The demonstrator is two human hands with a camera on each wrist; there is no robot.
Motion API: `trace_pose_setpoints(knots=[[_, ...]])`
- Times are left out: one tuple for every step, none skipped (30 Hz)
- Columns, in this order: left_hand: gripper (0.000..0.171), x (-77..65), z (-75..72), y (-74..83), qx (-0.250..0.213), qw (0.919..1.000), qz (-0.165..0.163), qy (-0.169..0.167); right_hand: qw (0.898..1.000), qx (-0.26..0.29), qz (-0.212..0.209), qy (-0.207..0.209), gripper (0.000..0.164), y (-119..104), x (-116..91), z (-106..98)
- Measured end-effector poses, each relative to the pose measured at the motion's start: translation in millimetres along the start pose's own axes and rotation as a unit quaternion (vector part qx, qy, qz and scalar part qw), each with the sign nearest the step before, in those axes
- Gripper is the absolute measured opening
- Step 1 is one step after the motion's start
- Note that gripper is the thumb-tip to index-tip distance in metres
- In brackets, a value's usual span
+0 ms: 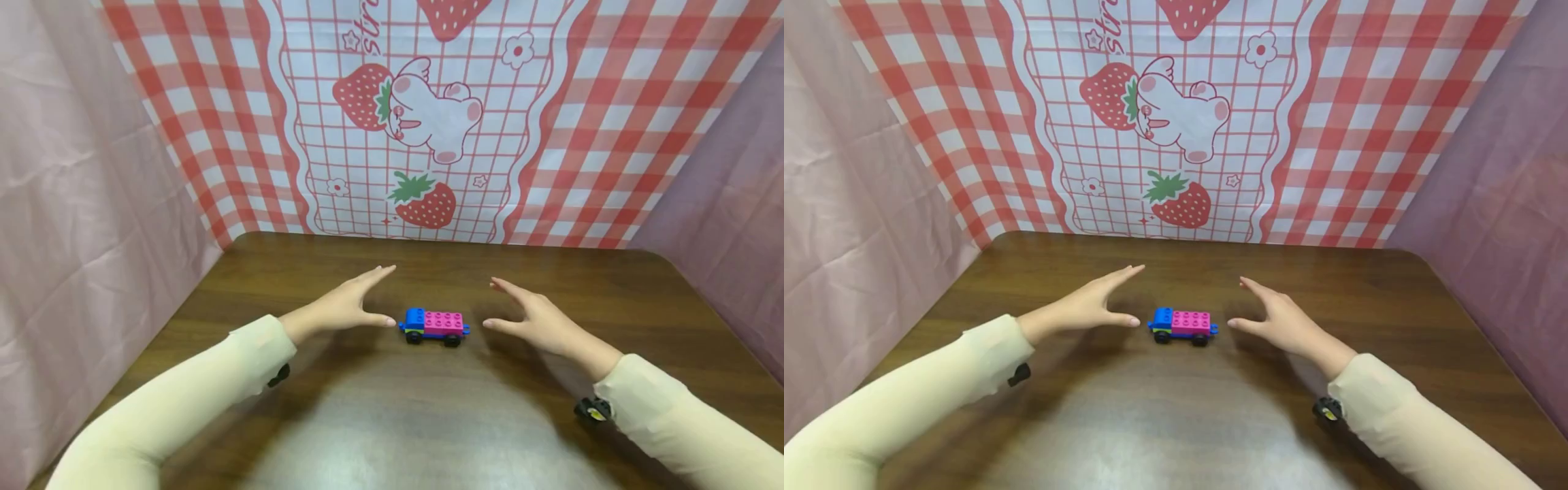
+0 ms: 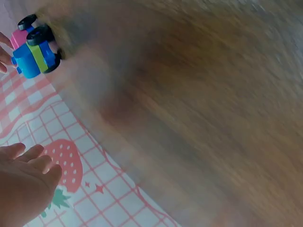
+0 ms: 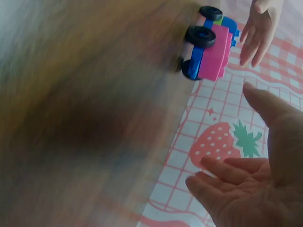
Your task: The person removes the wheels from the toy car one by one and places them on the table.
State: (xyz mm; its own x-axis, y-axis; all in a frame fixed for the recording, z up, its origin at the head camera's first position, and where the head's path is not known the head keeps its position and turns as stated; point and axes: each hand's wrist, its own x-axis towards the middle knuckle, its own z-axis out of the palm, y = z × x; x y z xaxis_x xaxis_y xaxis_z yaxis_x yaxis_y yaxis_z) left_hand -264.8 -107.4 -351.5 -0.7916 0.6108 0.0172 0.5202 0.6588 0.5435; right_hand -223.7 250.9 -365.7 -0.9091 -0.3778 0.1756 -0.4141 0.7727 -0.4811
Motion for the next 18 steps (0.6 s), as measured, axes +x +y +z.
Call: trace_pose_setpoints(knots=[[0.097,1.3,1.3,0.4,-0.007,1.0000,0.000,0.002,1.000,0.012,0.002,0.001,0.082,-1,0,1],[0.096,2.5,2.7,1.0,-0.012,0.9999,0.002,0.005,1.000,0.024,0.004,0.002,0.080,-2,0,2],[0.095,3.8,4.4,1.2,-0.018,0.9998,0.004,0.008,0.999,0.034,0.008,0.002,0.079,-3,0,3],[0.094,5.4,6.1,1.9,-0.025,0.9996,0.005,0.011,0.999,0.045,0.012,0.004,0.078,-4,0,4],[0.093,6.8,7.9,2.5,-0.030,0.9994,0.006,0.013,0.998,0.058,0.016,0.004,0.076,-5,0,5],[0.093,7.9,9.9,3.1,-0.036,0.9992,0.006,0.014,0.997,0.072,0.019,0.003,0.075,-5,-1,6],[0.092,8.8,11.8,3.6,-0.041,0.9990,0.005,0.015,0.996,0.083,0.022,0.001,0.074,-6,-1,7],[0.091,9.7,13.5,4.4,-0.046,0.9988,0.005,0.015,0.995,0.094,0.023,0.000,0.073,-7,0,7],[0.091,10.6,15.1,5.3,-0.050,0.9986,0.004,0.014,0.994,0.105,0.025,0.000,0.072,-7,0,8],[0.090,11.4,16.5,6.5,-0.053,0.9985,0.005,0.013,0.993,0.117,0.026,-0.001,0.070,-7,1,9],[0.090,12.4,18.0,7.4,-0.056,0.9984,0.006,0.011,0.991,0.132,0.027,-0.003,0.069,-7,1,10],[0.089,13.2,19.3,8.6,-0.061,0.9981,0.006,0.009,0.989,0.143,0.028,-0.004,0.068,-7,2,11],[0.088,14.1,20.6,9.7,-0.067,0.9977,0.007,0.007,0.988,0.154,0.028,-0.004,0.067,-8,2,13],[0.087,14.8,21.7,10.8,-0.074,0.9972,0.006,0.003,0.986,0.167,0.029,-0.005,0.067,-9,3,14],[0.087,15.5,23.0,11.6,-0.083,0.9965,0.005,-0.001,0.984,0.177,0.030,-0.007,0.066,-10,4,16],[0.086,16.4,24.4,11.9,-0.094,0.9955,0.002,-0.007,0.982,0.184,0.032,-0.010,0.066,-11,4,17],[0.085,17.0,25.7,12.4,-0.107,0.9941,-0.002,-0.012,0.981,0.189,0.035,-0.012,0.065,-12,5,19],[0.084,17.7,26.8,13.0,-0.123,0.9923,-0.006,-0.018,0.981,0.191,0.037,-0.015,0.064,-14,5,20]])
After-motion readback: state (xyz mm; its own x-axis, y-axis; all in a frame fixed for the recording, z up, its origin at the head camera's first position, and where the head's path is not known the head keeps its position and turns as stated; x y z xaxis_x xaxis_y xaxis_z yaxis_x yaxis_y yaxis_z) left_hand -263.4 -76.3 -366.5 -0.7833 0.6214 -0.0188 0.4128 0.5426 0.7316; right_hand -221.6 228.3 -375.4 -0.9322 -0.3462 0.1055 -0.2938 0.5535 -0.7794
